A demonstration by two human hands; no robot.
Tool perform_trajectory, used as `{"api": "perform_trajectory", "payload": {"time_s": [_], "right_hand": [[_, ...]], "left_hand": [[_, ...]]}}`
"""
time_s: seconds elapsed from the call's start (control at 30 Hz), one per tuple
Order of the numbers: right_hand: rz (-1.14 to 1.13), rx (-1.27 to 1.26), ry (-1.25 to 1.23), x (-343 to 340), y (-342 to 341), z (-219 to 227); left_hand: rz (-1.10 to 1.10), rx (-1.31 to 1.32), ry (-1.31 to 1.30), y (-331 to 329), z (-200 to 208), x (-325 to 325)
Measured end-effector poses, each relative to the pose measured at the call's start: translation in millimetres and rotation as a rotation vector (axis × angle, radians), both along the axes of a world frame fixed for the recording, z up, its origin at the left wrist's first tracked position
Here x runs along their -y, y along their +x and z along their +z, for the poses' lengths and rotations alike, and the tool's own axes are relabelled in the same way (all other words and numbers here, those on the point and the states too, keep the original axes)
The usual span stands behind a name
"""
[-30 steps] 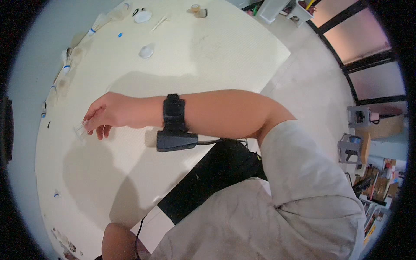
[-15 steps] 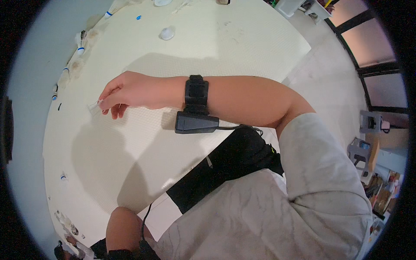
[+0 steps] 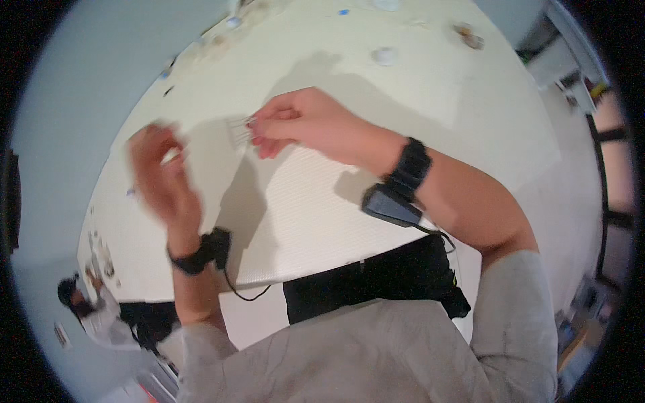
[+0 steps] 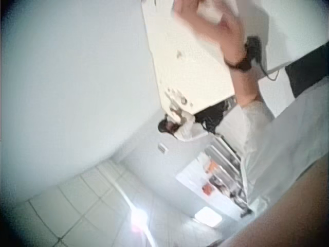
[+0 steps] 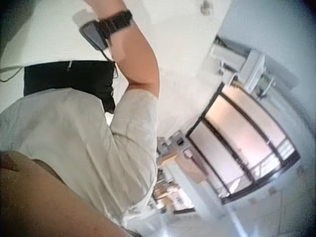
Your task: The recorder is assembling and inspecting shuttlecocks at a table.
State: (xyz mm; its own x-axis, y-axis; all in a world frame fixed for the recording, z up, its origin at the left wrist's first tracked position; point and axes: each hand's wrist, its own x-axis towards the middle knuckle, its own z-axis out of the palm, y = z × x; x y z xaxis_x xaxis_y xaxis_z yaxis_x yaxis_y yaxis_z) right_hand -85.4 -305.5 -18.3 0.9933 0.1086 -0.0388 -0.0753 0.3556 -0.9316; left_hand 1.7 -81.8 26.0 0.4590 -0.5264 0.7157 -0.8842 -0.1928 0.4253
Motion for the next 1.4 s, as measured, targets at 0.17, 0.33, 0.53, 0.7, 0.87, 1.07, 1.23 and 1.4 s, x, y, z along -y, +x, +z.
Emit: {"api": "perform_trajectory", "payload": {"time_s": [0.17,0.33,0.53,0.7,0.87,1.07,1.23,1.4], "right_hand": [[0.087,0.047,0.062,7.2,-4.9,-3.1],[0.121,0.045,0.12,5.4,-5.1,-7.1],[0.095,0.153,0.04,10.4,-5.6,-9.9],[0.021,0.246,-0.063,8.2,-6.0,-8.3],[-0.13,0.356,-0.185,-1.4,-12.3,-13.8],[-0.335,0.463,-0.455,-4.9,-14.9,-10.3],[-0.475,0.502,-0.588,-2.9,-14.8,-8.2],[-0.535,0.663,-0.753,-0.7,-8.4,-8.7]], "left_hand": [[-0.219,0.124,0.098,-8.4,-14.2,39.5],[-0.234,-0.028,0.068,-9.1,-20.8,24.0],[-0.175,0.053,0.034,-7.1,-26.4,27.5],[-0.177,-0.032,0.002,-10.6,-35.6,25.1],[-0.114,-0.144,0.002,-23.4,-43.7,30.5],[-0.071,-0.369,-0.214,-33.8,-51.0,43.5],[-0.157,-0.426,-0.093,-47.5,-49.1,49.6],[-0.341,-0.596,-0.066,-56.3,-50.3,49.7]]}}
